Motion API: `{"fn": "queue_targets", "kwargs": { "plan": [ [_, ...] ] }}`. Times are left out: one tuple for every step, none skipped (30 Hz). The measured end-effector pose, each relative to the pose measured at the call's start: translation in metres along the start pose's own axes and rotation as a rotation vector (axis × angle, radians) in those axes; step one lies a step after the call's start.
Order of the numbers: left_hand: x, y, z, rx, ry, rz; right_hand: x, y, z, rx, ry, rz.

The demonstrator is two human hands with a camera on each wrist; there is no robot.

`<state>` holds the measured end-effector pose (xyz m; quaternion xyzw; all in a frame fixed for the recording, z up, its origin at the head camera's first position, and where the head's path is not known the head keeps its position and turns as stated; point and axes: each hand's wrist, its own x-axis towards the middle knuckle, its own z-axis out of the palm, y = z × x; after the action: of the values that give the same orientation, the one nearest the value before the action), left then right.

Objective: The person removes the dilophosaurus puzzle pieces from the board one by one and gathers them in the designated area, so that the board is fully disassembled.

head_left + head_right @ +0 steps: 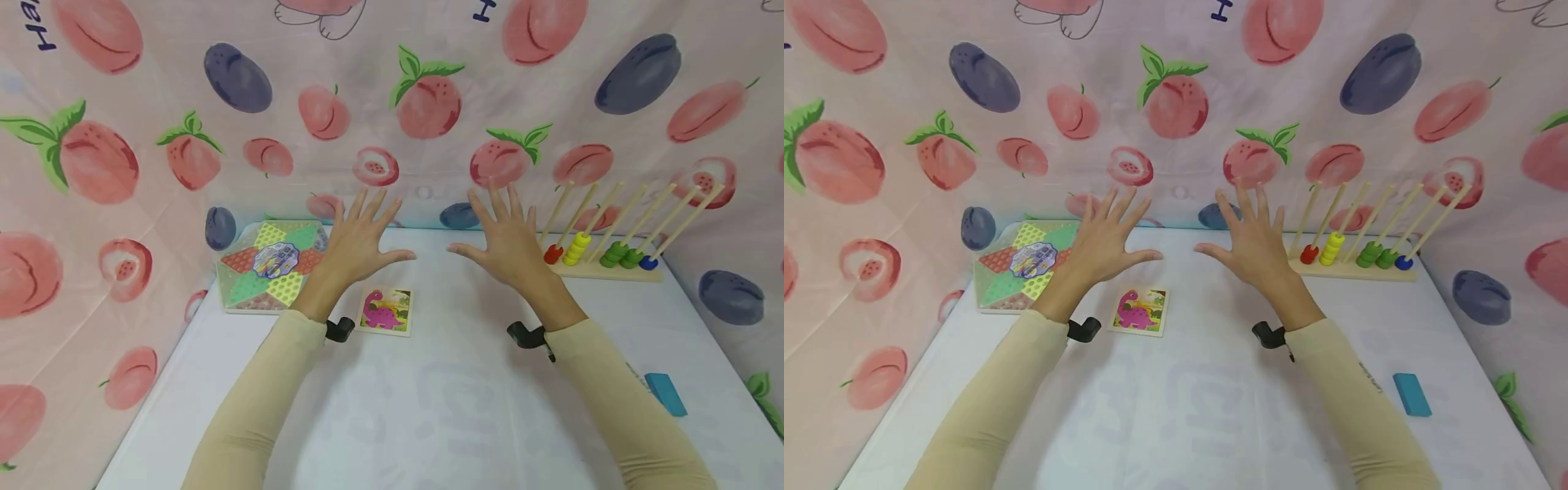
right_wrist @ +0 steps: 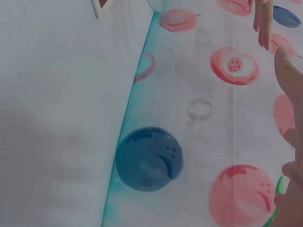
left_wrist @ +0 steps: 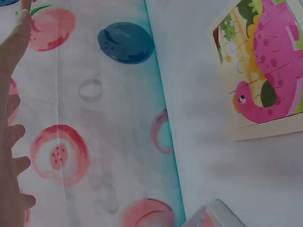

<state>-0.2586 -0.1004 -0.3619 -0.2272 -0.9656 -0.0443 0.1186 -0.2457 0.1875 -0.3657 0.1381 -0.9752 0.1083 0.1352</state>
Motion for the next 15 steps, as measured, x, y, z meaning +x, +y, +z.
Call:
{"fn": "queue_targets", "kwargs": {
  "plan": [
    [-0.002,0.000,0.001,-0.008,-0.009,-0.005,-0.001,-0.001,0.001,0.005,-0.003,-0.006],
    [-0.004,-0.001,0.002,-0.015,-0.021,-0.009,-0.001,-0.003,0.003,0.007,-0.003,-0.014],
    [-0.006,-0.001,0.003,-0.020,-0.032,-0.015,-0.002,-0.004,0.006,0.011,-0.007,-0.019],
    [-0.008,-0.001,0.005,-0.024,-0.041,-0.022,-0.003,-0.005,0.008,0.016,-0.014,-0.023],
    [-0.010,-0.002,0.007,-0.025,-0.048,-0.025,-0.004,-0.006,0.011,0.017,-0.022,-0.025],
    [-0.011,-0.002,0.009,-0.030,-0.054,-0.030,-0.005,-0.008,0.014,0.018,-0.030,-0.027],
    [-0.014,-0.003,0.011,-0.033,-0.059,-0.033,-0.006,-0.008,0.016,0.017,-0.039,-0.029],
    [-0.016,-0.003,0.013,-0.038,-0.062,-0.036,-0.007,-0.009,0.019,0.014,-0.045,-0.033],
    [-0.018,-0.003,0.015,-0.046,-0.062,-0.039,-0.008,-0.010,0.022,0.016,-0.052,-0.035],
    [-0.020,-0.004,0.017,-0.057,-0.065,-0.040,-0.008,-0.012,0.025,0.017,-0.054,-0.039],
    [-0.023,-0.004,0.019,-0.065,-0.069,-0.044,-0.009,-0.013,0.028,0.020,-0.056,-0.045],
    [-0.025,-0.004,0.021,-0.074,-0.073,-0.050,-0.010,-0.014,0.031,0.028,-0.056,-0.053],
    [-0.028,-0.005,0.022,-0.081,-0.075,-0.053,-0.010,-0.015,0.034,0.035,-0.056,-0.063],
    [-0.030,-0.005,0.024,-0.089,-0.077,-0.058,-0.011,-0.017,0.036,0.050,-0.055,-0.074],
    [-0.033,-0.006,0.025,-0.093,-0.082,-0.064,-0.011,-0.019,0.039,0.067,-0.056,-0.084]
  ]
}}
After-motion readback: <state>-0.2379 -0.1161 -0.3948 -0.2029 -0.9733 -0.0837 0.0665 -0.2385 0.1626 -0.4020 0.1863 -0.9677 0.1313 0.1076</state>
